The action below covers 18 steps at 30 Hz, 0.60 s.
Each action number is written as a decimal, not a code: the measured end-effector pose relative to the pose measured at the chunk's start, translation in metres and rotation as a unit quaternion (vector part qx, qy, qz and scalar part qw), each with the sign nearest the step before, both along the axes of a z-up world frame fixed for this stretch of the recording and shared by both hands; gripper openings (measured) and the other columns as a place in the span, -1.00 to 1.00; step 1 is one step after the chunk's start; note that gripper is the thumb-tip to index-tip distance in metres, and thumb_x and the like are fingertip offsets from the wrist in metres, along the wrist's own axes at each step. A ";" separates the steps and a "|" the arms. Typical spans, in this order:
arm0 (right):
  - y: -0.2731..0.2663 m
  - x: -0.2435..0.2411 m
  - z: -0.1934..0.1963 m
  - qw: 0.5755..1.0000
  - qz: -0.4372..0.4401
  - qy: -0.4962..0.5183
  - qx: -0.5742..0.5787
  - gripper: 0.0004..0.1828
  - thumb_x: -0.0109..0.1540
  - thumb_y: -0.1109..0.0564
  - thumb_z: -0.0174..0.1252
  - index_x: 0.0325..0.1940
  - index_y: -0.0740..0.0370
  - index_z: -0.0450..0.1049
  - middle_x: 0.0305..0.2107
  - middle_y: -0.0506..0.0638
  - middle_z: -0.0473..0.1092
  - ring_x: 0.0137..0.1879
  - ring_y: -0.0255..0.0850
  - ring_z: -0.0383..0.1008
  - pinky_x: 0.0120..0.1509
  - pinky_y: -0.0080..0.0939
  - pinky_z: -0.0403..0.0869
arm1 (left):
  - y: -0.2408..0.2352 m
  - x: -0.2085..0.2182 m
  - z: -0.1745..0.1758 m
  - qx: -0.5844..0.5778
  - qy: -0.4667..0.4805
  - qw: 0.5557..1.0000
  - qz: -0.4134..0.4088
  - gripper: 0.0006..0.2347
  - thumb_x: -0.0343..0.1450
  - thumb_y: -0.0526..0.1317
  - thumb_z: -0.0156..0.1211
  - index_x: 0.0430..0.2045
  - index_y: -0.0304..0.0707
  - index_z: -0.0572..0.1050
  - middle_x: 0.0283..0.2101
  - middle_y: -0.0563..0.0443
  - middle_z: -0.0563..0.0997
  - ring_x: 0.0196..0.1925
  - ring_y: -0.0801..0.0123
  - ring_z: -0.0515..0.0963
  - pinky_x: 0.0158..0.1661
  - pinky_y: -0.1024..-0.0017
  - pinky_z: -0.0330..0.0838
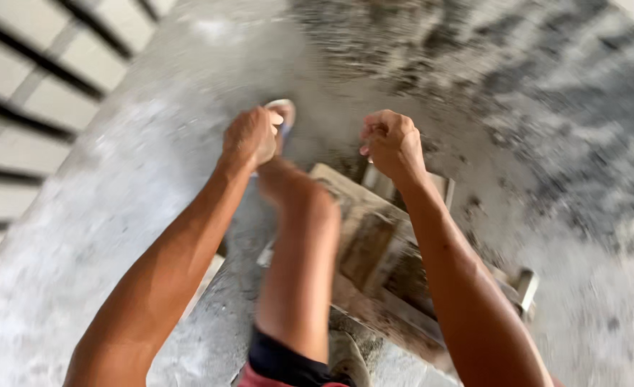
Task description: The person scoops wet concrete into a rectangular mold, levels the surface with a straight edge, and removes excess material. They then flip the mold to release the formed brick and stack it with others. The process is repeated multiple times.
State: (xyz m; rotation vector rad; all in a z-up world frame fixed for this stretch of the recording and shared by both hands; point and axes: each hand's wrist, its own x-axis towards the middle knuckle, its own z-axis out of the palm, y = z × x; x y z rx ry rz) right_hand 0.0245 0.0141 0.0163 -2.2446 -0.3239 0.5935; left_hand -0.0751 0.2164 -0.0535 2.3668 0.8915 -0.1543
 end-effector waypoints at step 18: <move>0.142 -0.238 -0.188 0.920 0.320 0.175 -0.143 -0.88 0.12 0.19 -0.01 -0.45 0.22 0.44 -0.68 0.08 0.43 -0.52 -0.07 0.51 -0.56 -0.20 0.54 | -0.047 -0.319 -0.287 0.259 0.094 0.945 0.178 -0.94 0.31 -0.18 0.13 -0.43 -0.04 0.43 -0.37 0.11 0.38 -0.31 0.29 0.50 -0.36 0.27 0.47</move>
